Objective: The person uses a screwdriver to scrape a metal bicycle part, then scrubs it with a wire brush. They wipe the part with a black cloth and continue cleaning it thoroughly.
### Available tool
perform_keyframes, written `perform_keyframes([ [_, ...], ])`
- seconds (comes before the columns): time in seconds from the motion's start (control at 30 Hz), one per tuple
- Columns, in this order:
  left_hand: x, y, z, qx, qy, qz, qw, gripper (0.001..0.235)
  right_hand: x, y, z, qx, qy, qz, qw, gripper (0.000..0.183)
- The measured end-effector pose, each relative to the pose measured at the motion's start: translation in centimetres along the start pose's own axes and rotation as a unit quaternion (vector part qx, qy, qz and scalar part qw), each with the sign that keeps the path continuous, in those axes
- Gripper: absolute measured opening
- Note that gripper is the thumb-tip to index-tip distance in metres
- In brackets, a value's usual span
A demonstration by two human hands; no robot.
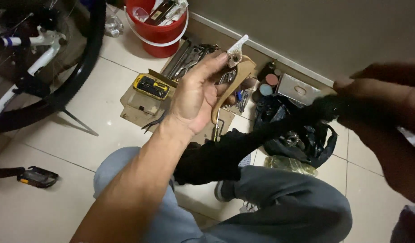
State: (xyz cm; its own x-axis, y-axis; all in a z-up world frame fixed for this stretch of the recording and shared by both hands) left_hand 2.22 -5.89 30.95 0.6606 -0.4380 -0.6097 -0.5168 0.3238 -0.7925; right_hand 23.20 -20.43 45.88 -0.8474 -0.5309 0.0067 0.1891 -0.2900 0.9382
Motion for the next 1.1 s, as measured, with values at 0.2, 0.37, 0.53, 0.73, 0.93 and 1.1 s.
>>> perform_keyframes([
  [0.2, 3.5, -0.9, -0.8, 0.017, 0.109, 0.007, 0.994, 0.033, 1.0, -0.7, 2.2, -0.051, 0.077, -0.075, 0.993, 0.012],
  [0.37, 3.0, -0.6, -1.5, 0.012, 0.133, 0.01, 0.991, 0.03, -1.3, -2.5, 1.3, -0.067, 0.033, -0.114, 0.991, 0.018],
  [0.53, 0.2, -1.3, -2.6, -0.074, 0.139, 0.148, 0.976, 0.032, -11.0, -4.1, -2.2, -0.064, -0.055, -0.294, 0.952, 0.029],
  [0.73, -0.7, -3.1, -5.2, 0.033, 0.374, 0.551, 0.745, 0.033, -5.1, -6.9, -0.9, -0.149, -0.325, 0.168, 0.919, 0.042],
  [0.93, -0.2, 0.9, -3.7, -0.011, 0.2, 0.263, 0.944, 0.043, 2.3, -11.5, 0.5, -0.175, -0.399, 0.61, 0.662, 0.054],
  [1.1, 0.8, 1.4, -2.5, -0.023, 0.107, 0.061, 0.992, 0.029, 3.5, -12.1, 0.4, -0.221, -0.367, 0.574, 0.698, 0.036],
])
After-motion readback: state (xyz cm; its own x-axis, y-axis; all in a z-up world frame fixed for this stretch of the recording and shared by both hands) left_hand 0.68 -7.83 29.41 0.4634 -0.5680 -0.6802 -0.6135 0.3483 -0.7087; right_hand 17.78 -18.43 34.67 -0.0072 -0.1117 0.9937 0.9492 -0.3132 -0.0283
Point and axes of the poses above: each hand's wrist, its own z-axis towards the middle knuckle, its own y-axis out of the back of the hand, x = y × z, the point moved 2 cm from there along z, towards the middle knuckle, and after that the axes turned 4 degrees about y, right-handed, at the moved point
